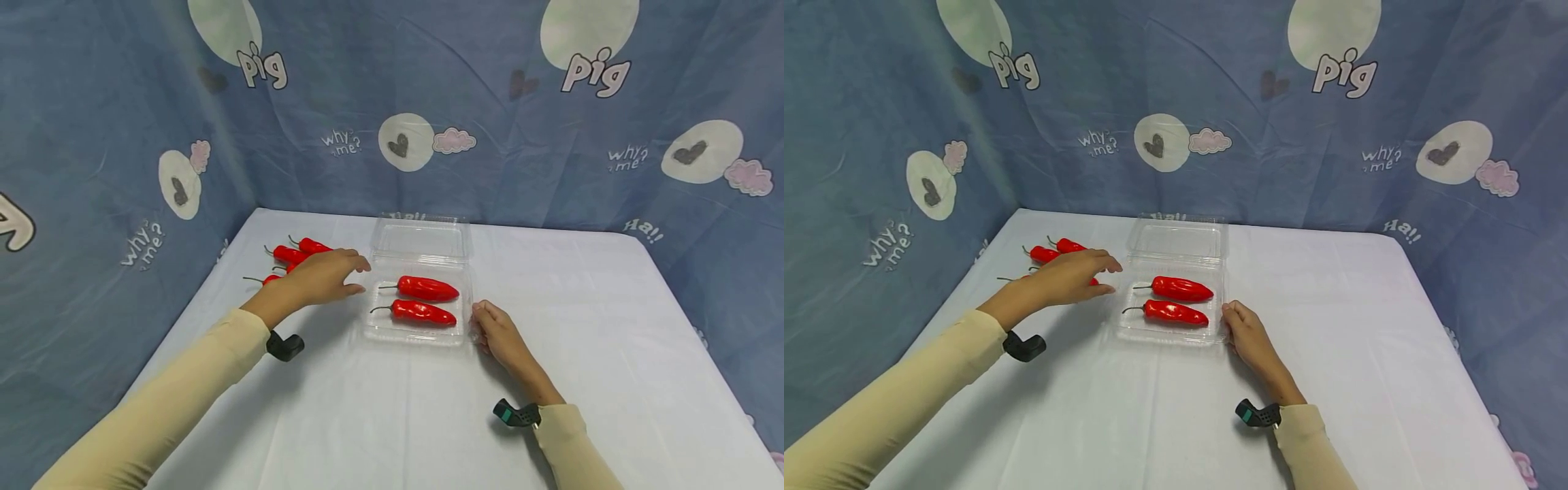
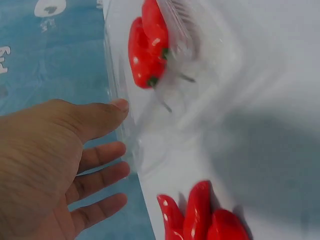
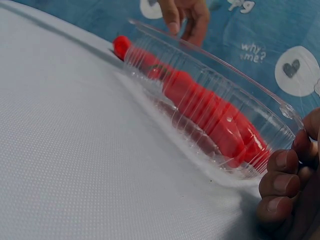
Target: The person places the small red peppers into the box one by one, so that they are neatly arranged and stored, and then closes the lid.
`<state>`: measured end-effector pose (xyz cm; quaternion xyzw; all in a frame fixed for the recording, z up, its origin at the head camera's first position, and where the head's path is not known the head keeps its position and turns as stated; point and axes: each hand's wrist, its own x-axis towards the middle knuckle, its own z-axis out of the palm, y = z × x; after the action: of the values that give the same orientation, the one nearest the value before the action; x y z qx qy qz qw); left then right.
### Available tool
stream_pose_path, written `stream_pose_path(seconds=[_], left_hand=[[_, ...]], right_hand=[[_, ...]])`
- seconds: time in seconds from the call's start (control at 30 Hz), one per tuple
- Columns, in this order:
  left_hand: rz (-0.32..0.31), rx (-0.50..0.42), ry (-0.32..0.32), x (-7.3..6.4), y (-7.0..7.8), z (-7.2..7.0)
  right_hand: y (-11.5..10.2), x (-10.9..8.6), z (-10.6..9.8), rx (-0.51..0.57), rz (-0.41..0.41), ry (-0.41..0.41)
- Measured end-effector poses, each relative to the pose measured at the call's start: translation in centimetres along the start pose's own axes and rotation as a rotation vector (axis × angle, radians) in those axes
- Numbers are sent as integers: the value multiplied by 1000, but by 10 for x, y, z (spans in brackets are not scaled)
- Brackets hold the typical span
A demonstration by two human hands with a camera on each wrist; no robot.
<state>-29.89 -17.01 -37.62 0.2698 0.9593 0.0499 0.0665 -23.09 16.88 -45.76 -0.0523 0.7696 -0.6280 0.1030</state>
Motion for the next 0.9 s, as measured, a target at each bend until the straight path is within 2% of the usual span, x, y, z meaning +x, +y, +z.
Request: stream_pose_path(seconds=[0.2, 0.47, 0.7, 0.9], left_hand=[[-70, -23, -5, -14, -18, 0], [-92, -68, 2, -31, -47, 3], [-144, -34, 4, -45, -72, 10], [-188, -50, 8, -56, -91, 14]], right_hand=[[0, 0, 1, -3, -1, 1], [-1, 0, 1, -10, 0, 2], [-1, 0, 1, -14, -5, 3], [-2, 0, 1, -14, 6, 9]])
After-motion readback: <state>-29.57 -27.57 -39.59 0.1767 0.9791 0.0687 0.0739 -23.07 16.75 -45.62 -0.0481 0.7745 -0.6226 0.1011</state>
